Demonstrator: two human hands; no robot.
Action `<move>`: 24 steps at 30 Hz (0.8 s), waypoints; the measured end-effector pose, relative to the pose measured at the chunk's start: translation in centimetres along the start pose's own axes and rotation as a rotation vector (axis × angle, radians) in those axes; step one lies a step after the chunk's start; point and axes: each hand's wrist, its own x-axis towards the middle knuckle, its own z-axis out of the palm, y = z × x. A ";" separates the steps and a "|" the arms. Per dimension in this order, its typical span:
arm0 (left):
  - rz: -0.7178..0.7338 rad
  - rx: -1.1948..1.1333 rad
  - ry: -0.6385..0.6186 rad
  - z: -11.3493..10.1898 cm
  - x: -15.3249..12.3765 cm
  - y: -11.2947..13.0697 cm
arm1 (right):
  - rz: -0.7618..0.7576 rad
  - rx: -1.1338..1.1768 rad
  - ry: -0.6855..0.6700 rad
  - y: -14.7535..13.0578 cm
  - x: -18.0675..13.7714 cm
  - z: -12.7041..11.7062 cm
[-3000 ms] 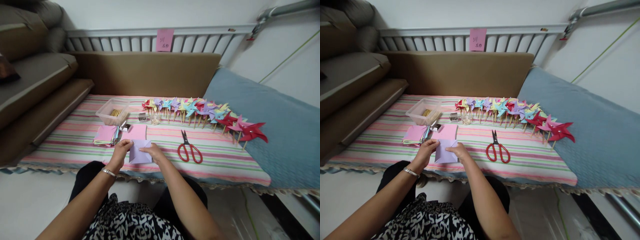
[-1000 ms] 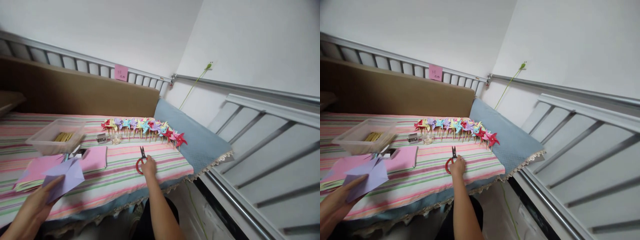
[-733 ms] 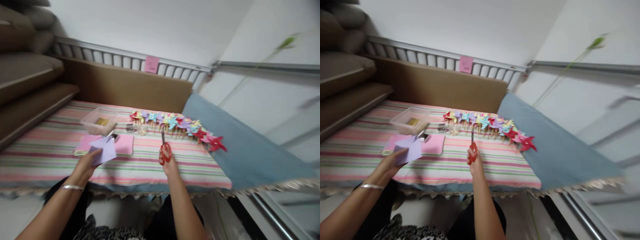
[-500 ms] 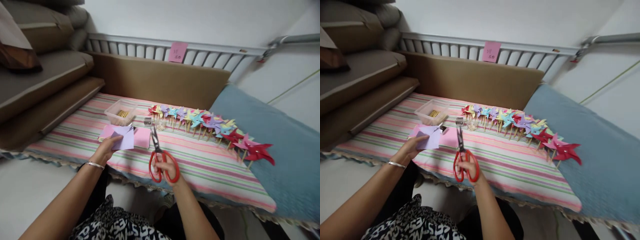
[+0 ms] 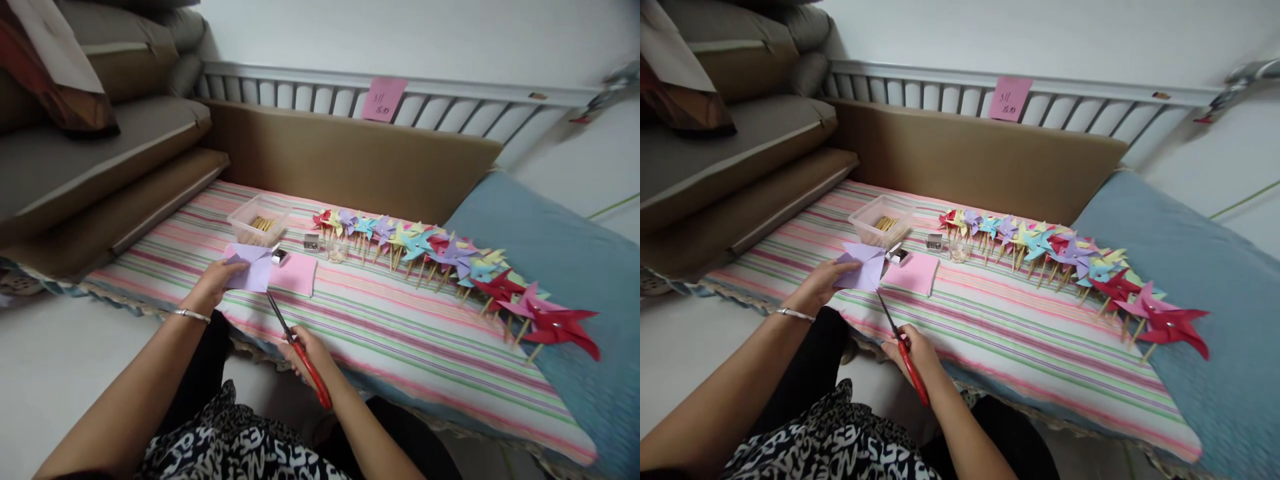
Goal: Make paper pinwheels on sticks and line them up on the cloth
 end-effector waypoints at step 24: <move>0.003 0.093 -0.038 1.4 -1.3 -0.1 | 0.101 0.137 0.005 -0.6 -0.6 0.3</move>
